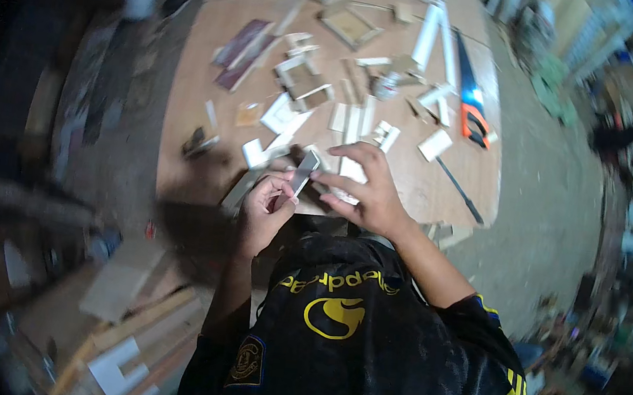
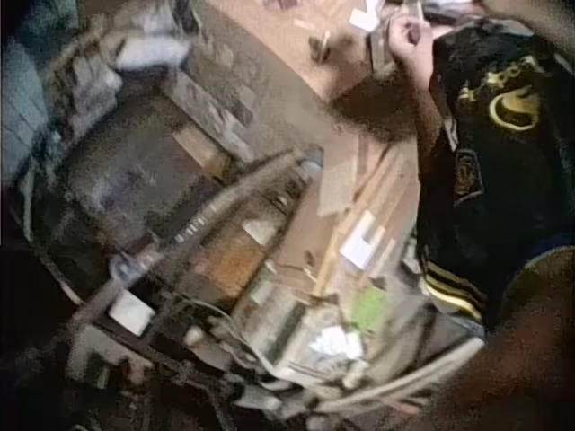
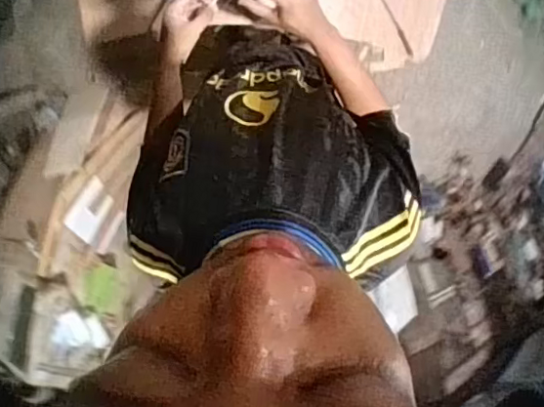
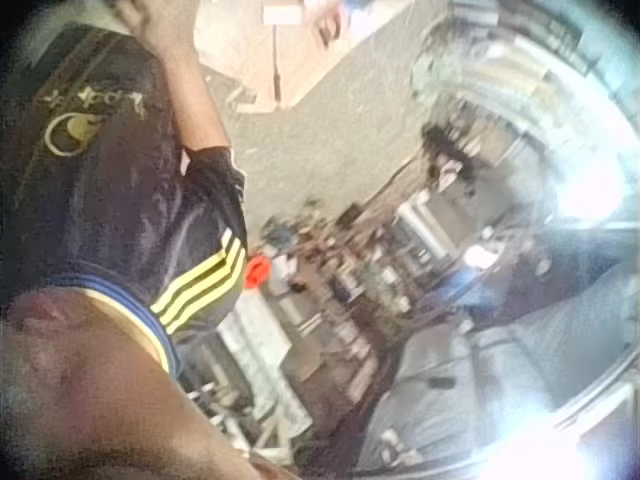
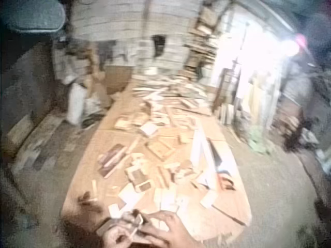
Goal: Assembling and sanding small wooden pieces in a workshop environment.
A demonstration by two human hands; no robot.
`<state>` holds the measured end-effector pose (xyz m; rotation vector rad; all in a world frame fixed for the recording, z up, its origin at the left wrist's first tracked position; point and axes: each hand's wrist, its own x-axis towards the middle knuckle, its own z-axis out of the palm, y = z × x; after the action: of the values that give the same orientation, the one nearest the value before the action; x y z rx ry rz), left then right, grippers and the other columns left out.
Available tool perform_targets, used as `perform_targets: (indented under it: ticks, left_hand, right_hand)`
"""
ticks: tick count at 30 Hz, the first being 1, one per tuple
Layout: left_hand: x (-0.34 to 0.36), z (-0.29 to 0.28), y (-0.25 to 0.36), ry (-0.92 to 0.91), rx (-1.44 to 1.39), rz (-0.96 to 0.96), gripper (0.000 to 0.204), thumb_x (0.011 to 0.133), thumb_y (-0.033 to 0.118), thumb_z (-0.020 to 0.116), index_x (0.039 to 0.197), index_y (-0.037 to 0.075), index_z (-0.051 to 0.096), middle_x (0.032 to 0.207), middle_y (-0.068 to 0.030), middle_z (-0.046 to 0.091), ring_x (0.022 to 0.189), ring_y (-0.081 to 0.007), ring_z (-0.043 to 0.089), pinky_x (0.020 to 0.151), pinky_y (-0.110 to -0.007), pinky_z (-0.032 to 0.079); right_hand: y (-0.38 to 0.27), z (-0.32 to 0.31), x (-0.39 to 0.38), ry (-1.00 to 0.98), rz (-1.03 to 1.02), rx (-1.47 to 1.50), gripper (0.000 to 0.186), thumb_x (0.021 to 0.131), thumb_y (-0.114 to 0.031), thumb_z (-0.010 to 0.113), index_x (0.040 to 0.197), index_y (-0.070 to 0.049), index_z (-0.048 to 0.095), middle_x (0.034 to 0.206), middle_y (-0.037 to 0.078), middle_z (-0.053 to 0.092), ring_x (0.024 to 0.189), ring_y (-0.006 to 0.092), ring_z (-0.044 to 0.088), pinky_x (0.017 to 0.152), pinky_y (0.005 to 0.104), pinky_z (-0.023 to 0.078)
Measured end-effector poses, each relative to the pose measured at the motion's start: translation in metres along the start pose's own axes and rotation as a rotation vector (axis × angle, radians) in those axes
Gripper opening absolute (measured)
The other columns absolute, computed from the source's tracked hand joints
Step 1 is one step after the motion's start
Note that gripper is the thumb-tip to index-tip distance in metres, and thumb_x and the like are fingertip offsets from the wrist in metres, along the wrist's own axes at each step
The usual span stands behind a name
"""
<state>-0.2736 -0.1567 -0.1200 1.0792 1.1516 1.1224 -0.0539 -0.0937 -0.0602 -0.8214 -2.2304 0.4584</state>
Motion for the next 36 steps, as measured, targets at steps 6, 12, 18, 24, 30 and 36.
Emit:
perform_targets:
  ticks: [6,12,18,24,30,36]
  left_hand:
    - [0.055,0.078,0.032,-0.590,-0.315,-0.495,0.011,0.091,-0.001,0.056,0.102,-0.001,0.054,0.109,-0.0074,0.059,0.089,-0.0090,0.058,0.081,-0.023,0.048]
    - [0.060,0.139,0.014,-0.785,-0.471,-0.726,0.022,0.088,0.010,0.063,0.103,0.003,0.050,0.099,-0.0092,0.060,0.087,-0.0134,0.061,0.080,-0.026,0.051]
    - [0.054,0.206,0.003,-0.939,-0.393,-0.859,0.023,0.086,0.018,0.067,0.101,0.003,0.056,0.103,-0.0147,0.064,0.092,-0.0181,0.063,0.084,-0.030,0.051]
    - [0.040,0.273,-0.019,-0.883,-0.269,-0.793,0.039,0.087,0.011,0.060,0.121,-0.008,0.053,0.114,-0.0171,0.063,0.104,-0.0234,0.063,0.095,-0.032,0.050]
    - [0.027,0.347,-0.026,-0.811,-0.037,-0.563,0.025,0.089,0.001,0.057,0.113,-0.004,0.057,0.111,-0.0116,0.065,0.102,-0.0170,0.062,0.090,-0.026,0.047]
    - [0.024,0.399,-0.026,-0.841,0.095,-0.414,0.013,0.090,-0.001,0.059,0.103,0.001,0.058,0.102,-0.0045,0.065,0.096,-0.0100,0.062,0.086,-0.023,0.047]
  right_hand:
    - [0.013,-0.056,-0.052,0.014,0.056,-0.168,0.025,0.074,-0.025,0.076,0.098,-0.018,0.073,0.109,0.002,0.061,0.111,0.0292,0.051,0.097,0.0472,0.038]
    - [0.022,-0.098,-0.115,0.044,0.170,-0.047,0.017,0.076,-0.023,0.073,0.092,-0.016,0.071,0.094,0.000,0.062,0.092,0.0236,0.057,0.083,0.0373,0.045]
    - [0.038,-0.140,-0.178,0.042,0.186,0.073,0.017,0.075,-0.018,0.072,0.090,-0.011,0.069,0.092,0.004,0.061,0.088,0.0265,0.059,0.076,0.0378,0.049]
    - [0.055,-0.179,-0.236,0.035,0.296,0.140,0.028,0.071,-0.013,0.073,0.096,-0.005,0.064,0.092,0.009,0.058,0.088,0.0297,0.058,0.077,0.0396,0.049]
    - [0.077,-0.213,-0.290,0.035,0.401,0.290,0.033,0.073,-0.012,0.073,0.101,-0.004,0.059,0.096,0.012,0.057,0.094,0.0326,0.057,0.079,0.0414,0.048]
    - [0.082,-0.244,-0.325,0.116,0.552,0.247,0.029,0.079,-0.011,0.074,0.103,-0.006,0.059,0.097,0.009,0.060,0.088,0.0268,0.061,0.070,0.0351,0.051]
